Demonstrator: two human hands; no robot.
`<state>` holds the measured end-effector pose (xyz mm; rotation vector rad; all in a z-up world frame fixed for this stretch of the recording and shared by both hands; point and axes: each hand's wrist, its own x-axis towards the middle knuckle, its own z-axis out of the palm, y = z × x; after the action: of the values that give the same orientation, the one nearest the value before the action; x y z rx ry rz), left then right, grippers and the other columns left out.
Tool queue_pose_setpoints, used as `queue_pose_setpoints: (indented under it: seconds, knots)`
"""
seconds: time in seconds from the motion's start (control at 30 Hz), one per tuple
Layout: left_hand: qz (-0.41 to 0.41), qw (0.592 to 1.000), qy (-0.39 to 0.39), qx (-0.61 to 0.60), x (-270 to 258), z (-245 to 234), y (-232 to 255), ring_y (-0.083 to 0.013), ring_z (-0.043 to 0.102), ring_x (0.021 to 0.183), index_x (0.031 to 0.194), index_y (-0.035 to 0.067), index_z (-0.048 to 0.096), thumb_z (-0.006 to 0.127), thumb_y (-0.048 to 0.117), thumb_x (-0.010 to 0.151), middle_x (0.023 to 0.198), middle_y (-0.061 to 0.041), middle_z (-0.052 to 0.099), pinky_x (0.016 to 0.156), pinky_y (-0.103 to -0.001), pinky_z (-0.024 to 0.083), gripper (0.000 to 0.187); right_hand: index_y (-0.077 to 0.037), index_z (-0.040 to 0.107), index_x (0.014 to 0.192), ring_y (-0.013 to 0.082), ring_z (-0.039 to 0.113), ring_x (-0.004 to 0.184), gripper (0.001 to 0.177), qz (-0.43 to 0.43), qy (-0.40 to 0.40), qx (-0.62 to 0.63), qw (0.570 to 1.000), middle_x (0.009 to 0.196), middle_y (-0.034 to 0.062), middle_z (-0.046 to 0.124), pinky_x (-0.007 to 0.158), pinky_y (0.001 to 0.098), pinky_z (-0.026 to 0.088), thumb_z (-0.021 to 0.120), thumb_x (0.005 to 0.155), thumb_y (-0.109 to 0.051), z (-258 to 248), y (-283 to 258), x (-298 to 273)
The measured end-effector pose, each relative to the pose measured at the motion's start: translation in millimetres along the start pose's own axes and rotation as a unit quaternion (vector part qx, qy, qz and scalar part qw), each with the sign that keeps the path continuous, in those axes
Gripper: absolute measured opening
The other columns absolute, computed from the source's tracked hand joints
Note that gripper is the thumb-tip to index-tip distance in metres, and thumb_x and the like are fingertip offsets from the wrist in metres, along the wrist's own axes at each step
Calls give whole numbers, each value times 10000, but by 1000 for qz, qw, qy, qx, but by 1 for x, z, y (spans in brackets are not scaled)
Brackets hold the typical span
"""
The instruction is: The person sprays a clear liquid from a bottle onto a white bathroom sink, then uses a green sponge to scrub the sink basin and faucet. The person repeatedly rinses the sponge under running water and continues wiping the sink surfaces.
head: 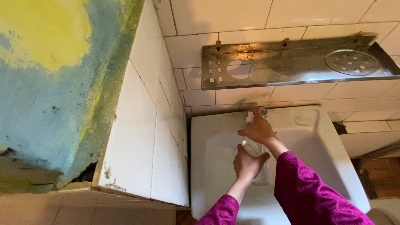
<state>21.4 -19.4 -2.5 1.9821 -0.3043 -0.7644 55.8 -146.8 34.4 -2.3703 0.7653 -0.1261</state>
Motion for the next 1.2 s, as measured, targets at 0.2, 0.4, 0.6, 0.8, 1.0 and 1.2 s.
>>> queue_pose_setpoints:
  seconds: [0.2,0.4,0.6,0.8,1.0,1.2]
  knots:
    - [-10,999,25,-19,-4,-4,-6,-391,685,1089,1343,-43,443,873,479,660,1204,-253,673,908,-446,569,961,-124,380,1428,385,727,1021,973,38,-8,16,999,1083,226,737,918,446,561,856,595,-280,9,-2,-2]
    - [-36,999,-11,-13,-11,-10,-4,-366,729,1077,1357,-53,410,831,476,676,1216,-248,659,911,-414,615,960,-178,297,1480,377,684,1001,1070,6,-27,43,999,1072,179,656,895,440,541,881,587,-255,8,-10,-10]
    - [-54,996,47,-62,-25,-11,-10,-384,670,1135,1357,-53,392,861,480,690,1219,-256,643,960,-432,561,973,-199,379,1422,351,721,1002,929,38,-77,2,996,1021,165,741,902,445,545,848,622,-254,20,-23,-16]
    - [-68,995,46,-57,-27,-20,-23,-371,699,1111,1324,-51,434,831,503,699,1219,-250,649,953,-422,581,925,-164,402,1387,349,707,970,920,-16,-75,11,997,971,180,721,853,465,556,864,596,-244,36,-39,-21]
    - [-67,993,89,-45,-31,-29,-27,-373,693,1079,1252,-13,448,850,507,679,1166,-229,669,923,-445,569,872,-170,353,1402,349,723,922,953,-16,-69,28,997,942,161,731,831,435,567,840,586,-242,44,-47,-24]
    - [-98,991,76,-52,-37,-37,-29,-373,701,1082,1250,-10,447,860,476,690,1160,-240,661,947,-423,573,849,-151,346,1395,359,720,926,930,-30,-100,2,995,952,170,733,864,435,552,846,620,-271,51,-55,-27]
